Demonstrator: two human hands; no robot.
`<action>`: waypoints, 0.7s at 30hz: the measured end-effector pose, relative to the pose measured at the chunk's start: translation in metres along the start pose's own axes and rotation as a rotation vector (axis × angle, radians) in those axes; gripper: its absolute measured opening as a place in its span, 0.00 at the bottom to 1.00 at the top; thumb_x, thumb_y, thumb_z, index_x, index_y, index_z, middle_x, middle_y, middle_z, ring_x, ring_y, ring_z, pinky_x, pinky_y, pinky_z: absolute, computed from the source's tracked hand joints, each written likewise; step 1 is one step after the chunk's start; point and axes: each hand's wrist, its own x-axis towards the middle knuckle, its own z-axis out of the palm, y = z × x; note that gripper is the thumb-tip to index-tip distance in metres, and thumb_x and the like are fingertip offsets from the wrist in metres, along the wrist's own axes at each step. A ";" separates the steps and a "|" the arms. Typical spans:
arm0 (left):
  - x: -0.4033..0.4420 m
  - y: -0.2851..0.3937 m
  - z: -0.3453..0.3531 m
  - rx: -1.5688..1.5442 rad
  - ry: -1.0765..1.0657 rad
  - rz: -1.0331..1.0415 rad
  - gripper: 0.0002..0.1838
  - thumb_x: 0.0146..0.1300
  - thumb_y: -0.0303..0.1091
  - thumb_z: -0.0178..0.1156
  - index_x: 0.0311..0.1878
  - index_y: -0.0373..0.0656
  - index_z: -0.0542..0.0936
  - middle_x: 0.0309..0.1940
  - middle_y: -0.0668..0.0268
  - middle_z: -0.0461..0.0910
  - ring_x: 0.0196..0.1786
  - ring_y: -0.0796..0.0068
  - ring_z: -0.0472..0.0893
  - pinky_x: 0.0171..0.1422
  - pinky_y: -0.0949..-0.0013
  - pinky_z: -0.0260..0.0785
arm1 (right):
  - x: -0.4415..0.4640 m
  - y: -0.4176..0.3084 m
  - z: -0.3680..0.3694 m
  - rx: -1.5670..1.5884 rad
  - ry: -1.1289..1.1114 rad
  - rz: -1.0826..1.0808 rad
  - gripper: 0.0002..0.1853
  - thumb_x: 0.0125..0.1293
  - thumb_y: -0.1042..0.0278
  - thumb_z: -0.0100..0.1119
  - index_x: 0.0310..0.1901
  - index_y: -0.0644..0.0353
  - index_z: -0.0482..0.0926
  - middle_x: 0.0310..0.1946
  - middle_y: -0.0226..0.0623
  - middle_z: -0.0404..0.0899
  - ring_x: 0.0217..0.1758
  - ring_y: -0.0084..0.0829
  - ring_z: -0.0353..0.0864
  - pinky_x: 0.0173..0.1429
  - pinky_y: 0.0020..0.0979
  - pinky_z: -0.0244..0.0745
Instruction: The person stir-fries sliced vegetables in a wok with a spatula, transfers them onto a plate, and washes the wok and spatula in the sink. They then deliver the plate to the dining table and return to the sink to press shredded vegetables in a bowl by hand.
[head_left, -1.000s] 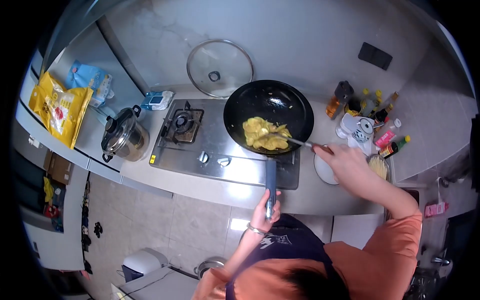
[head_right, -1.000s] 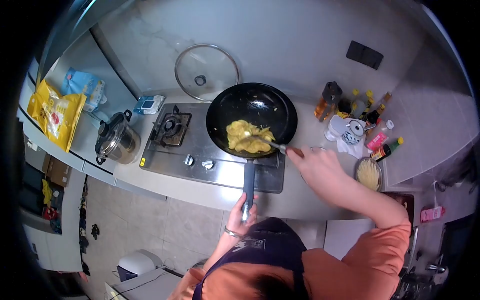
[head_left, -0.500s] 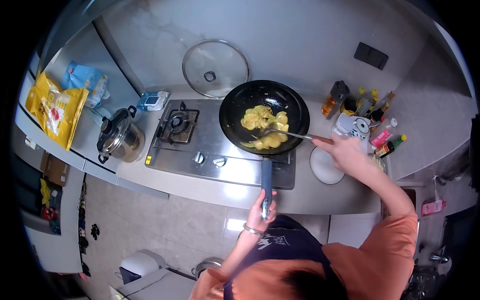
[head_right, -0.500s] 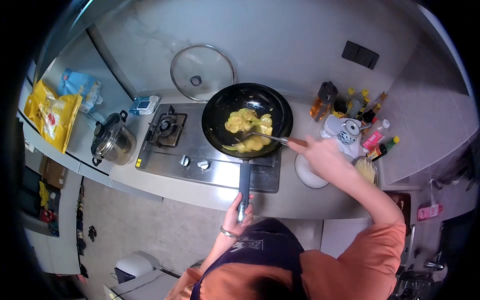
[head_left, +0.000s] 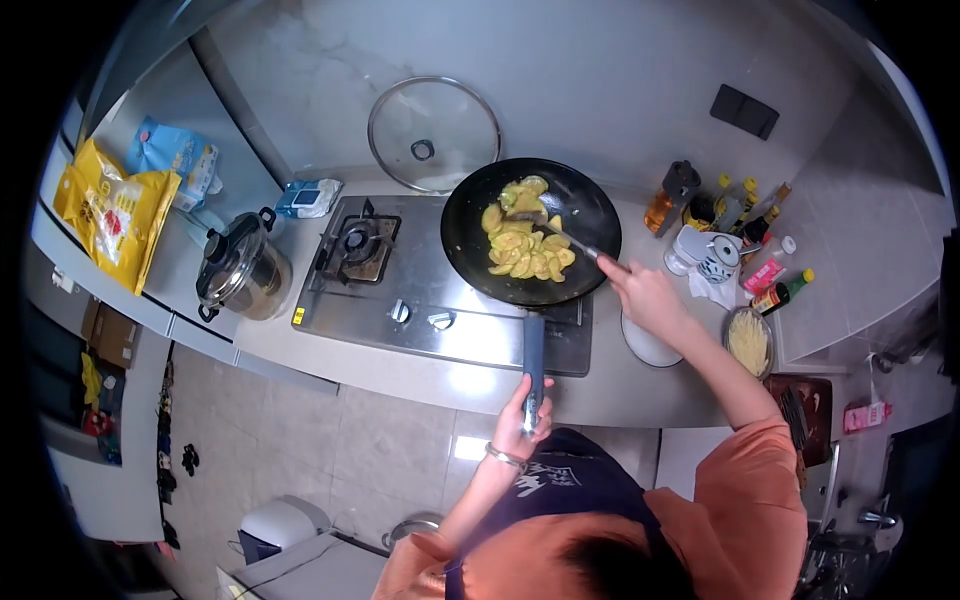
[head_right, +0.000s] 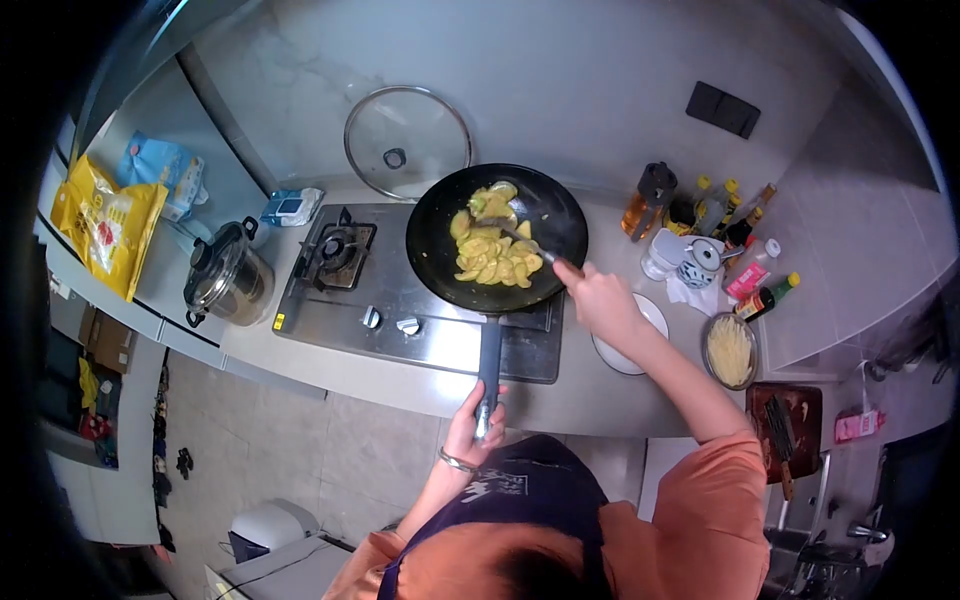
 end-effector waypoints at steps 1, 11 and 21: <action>0.000 0.000 -0.001 -0.002 0.002 0.001 0.20 0.64 0.53 0.42 0.45 0.46 0.70 0.14 0.71 0.65 0.09 0.81 0.60 0.12 0.79 0.47 | -0.009 -0.004 -0.013 -0.018 -0.067 -0.067 0.23 0.49 0.74 0.53 0.51 0.50 0.73 0.26 0.44 0.73 0.24 0.41 0.76 0.29 0.39 0.71; 0.000 -0.001 -0.002 -0.003 -0.011 0.004 0.20 0.64 0.53 0.42 0.44 0.46 0.70 0.14 0.71 0.65 0.09 0.81 0.60 0.12 0.79 0.47 | -0.019 -0.004 -0.050 -0.100 -0.059 -0.145 0.22 0.47 0.75 0.53 0.48 0.49 0.76 0.23 0.40 0.73 0.23 0.39 0.76 0.27 0.36 0.70; -0.001 0.002 0.000 -0.003 0.009 -0.006 0.20 0.65 0.52 0.40 0.45 0.46 0.71 0.15 0.70 0.64 0.09 0.81 0.58 0.11 0.78 0.48 | -0.019 -0.011 -0.080 -0.093 -0.141 -0.014 0.19 0.50 0.72 0.54 0.47 0.50 0.76 0.21 0.44 0.73 0.23 0.43 0.76 0.29 0.39 0.71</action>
